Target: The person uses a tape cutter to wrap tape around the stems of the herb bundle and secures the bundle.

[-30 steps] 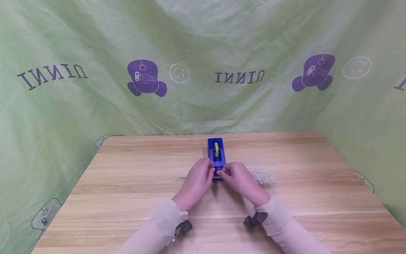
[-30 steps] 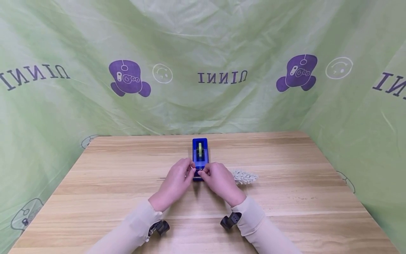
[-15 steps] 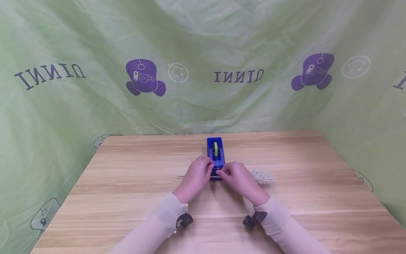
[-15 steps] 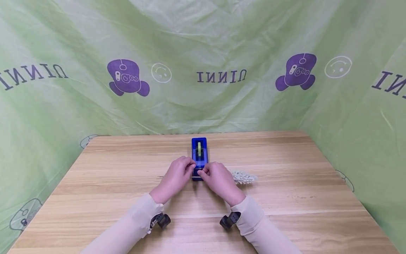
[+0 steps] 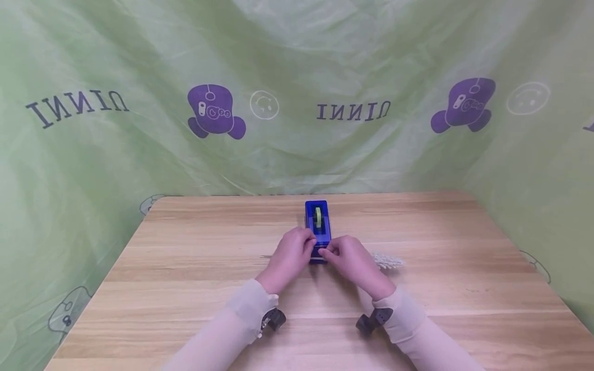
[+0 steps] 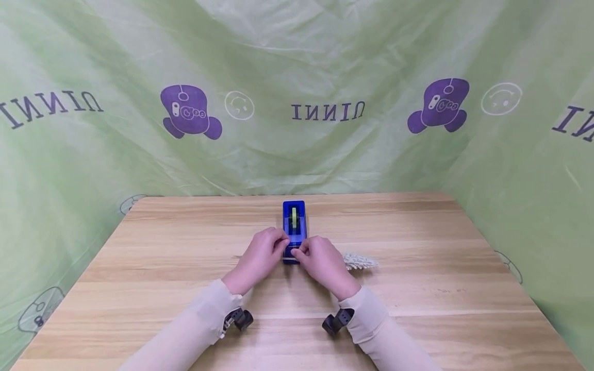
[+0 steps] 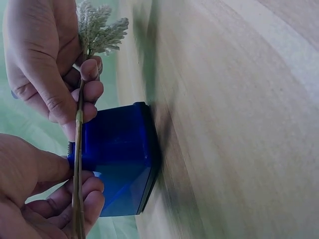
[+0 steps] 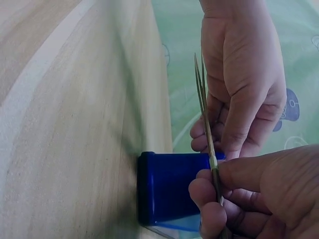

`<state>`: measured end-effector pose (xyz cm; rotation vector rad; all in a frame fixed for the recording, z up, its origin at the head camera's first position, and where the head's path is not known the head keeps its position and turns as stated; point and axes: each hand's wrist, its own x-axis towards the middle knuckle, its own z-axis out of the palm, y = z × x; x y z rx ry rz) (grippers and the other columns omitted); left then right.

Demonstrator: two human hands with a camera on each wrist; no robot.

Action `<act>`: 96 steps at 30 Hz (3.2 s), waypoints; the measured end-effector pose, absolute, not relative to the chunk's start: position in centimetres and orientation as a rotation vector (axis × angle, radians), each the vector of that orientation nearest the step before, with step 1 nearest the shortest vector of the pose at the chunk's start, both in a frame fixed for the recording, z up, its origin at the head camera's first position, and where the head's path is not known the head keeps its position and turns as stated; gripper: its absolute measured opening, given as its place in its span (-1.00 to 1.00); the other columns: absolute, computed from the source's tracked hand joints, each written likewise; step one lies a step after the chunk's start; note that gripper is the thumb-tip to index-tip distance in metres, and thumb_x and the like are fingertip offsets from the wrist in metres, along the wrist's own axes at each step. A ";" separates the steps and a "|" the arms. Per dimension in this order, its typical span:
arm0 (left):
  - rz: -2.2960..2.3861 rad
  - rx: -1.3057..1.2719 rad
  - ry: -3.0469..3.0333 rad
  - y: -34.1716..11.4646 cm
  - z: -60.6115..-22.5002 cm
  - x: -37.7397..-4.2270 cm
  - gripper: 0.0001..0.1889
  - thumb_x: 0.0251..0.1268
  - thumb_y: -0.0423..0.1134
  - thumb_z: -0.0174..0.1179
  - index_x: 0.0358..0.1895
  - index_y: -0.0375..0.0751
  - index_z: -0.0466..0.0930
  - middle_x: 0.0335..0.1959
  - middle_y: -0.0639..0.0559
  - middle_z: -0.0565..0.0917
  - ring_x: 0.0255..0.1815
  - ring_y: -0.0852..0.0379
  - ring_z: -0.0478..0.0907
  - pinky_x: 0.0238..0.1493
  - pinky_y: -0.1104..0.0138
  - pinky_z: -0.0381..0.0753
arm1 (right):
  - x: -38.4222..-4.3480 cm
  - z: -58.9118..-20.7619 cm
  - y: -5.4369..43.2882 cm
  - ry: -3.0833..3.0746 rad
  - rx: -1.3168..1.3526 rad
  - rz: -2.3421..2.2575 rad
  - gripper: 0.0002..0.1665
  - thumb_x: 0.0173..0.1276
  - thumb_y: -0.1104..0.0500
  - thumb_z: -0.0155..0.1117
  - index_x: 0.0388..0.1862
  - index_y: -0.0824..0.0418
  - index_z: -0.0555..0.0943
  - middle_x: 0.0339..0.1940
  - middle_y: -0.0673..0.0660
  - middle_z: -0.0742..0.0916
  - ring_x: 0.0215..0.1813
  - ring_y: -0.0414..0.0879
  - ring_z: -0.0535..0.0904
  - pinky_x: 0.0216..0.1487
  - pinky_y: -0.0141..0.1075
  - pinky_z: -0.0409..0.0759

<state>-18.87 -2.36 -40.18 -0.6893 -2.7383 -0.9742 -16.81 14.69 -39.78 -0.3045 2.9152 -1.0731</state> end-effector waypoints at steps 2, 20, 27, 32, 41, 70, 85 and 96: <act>-0.981 -0.686 -2.735 -2.3 -40.2 -18.8 -0.89 0.50 -0.37 0.22 -0.19 -0.32 0.72 -0.28 -0.13 0.74 -0.23 -0.01 0.67 -0.11 0.18 0.72 | -16.8 -39.7 14.7 2.927 -0.307 -1.063 -0.53 0.48 0.13 0.38 -0.67 0.18 0.56 -0.70 -0.08 0.46 -0.59 -0.22 0.31 -0.52 -0.43 0.28; -0.999 -0.677 -2.725 -2.2 -40.3 -18.8 -0.89 0.49 -0.39 0.23 -0.18 -0.32 0.74 -0.27 -0.12 0.75 -0.23 0.01 0.67 -0.13 0.22 0.73 | -16.6 -39.6 14.3 2.987 -0.300 -0.988 -0.54 0.46 0.15 0.40 -0.67 0.13 0.51 -0.69 -0.04 0.48 -0.58 -0.20 0.32 -0.51 -0.42 0.27; -1.000 -0.674 -2.720 -2.2 -40.4 -18.7 -0.89 0.49 -0.39 0.23 -0.18 -0.32 0.74 -0.27 -0.12 0.75 -0.23 0.01 0.67 -0.13 0.23 0.73 | -16.5 -39.7 14.2 2.986 -0.289 -0.994 -0.55 0.46 0.15 0.39 -0.65 0.14 0.51 -0.68 -0.04 0.47 -0.58 -0.19 0.32 -0.52 -0.41 0.27; -1.006 -0.670 -2.716 -2.2 -40.3 -18.6 -0.90 0.48 -0.39 0.23 -0.19 -0.31 0.73 -0.29 -0.11 0.74 -0.25 0.03 0.66 -0.15 0.25 0.71 | -16.5 -39.8 14.3 3.003 -0.300 -0.999 -0.59 0.45 0.17 0.40 -0.63 0.14 0.55 -0.70 -0.04 0.48 -0.61 -0.19 0.31 -0.55 -0.41 0.26; -1.016 -0.662 -2.726 -2.2 -40.2 -18.6 -0.89 0.49 -0.38 0.22 -0.19 -0.30 0.73 -0.27 -0.10 0.75 -0.24 0.04 0.66 -0.15 0.25 0.71 | -16.5 -39.8 14.1 3.000 -0.295 -1.001 -0.62 0.44 0.18 0.40 -0.62 0.15 0.58 -0.70 -0.04 0.49 -0.62 -0.20 0.32 -0.57 -0.42 0.26; -1.016 -0.656 -2.726 -2.3 -40.2 -18.7 -0.87 0.53 -0.36 0.20 -0.18 -0.29 0.73 -0.28 -0.09 0.74 -0.25 0.06 0.65 -0.17 0.28 0.70 | -16.4 -40.0 14.8 2.964 -0.333 -1.011 -0.67 0.45 0.20 0.39 -0.56 0.18 0.62 -0.65 -0.01 0.56 -0.57 -0.20 0.39 -0.48 -0.41 0.39; -0.985 -0.673 -2.687 -2.6 -40.4 -18.4 -0.82 0.55 -0.34 0.16 -0.08 -0.36 0.73 -0.17 -0.16 0.77 -0.12 -0.05 0.72 0.01 0.15 0.75 | -15.6 -39.3 14.2 2.998 -0.459 -1.045 -0.71 0.48 0.16 0.37 -0.49 0.15 0.64 -0.62 -0.05 0.59 -0.57 -0.24 0.38 -0.50 -0.43 0.40; -0.978 -0.866 -2.673 -4.0 -40.0 -17.2 -0.86 0.53 -0.28 0.20 -0.19 -0.22 0.72 -0.36 0.03 0.68 -0.41 0.22 0.49 -0.37 0.43 0.57 | -15.3 -39.0 14.5 3.086 -0.486 -1.061 -0.82 0.49 0.16 0.35 -0.33 0.18 0.75 -0.46 0.01 0.77 -0.50 -0.26 0.49 -0.42 -0.44 0.52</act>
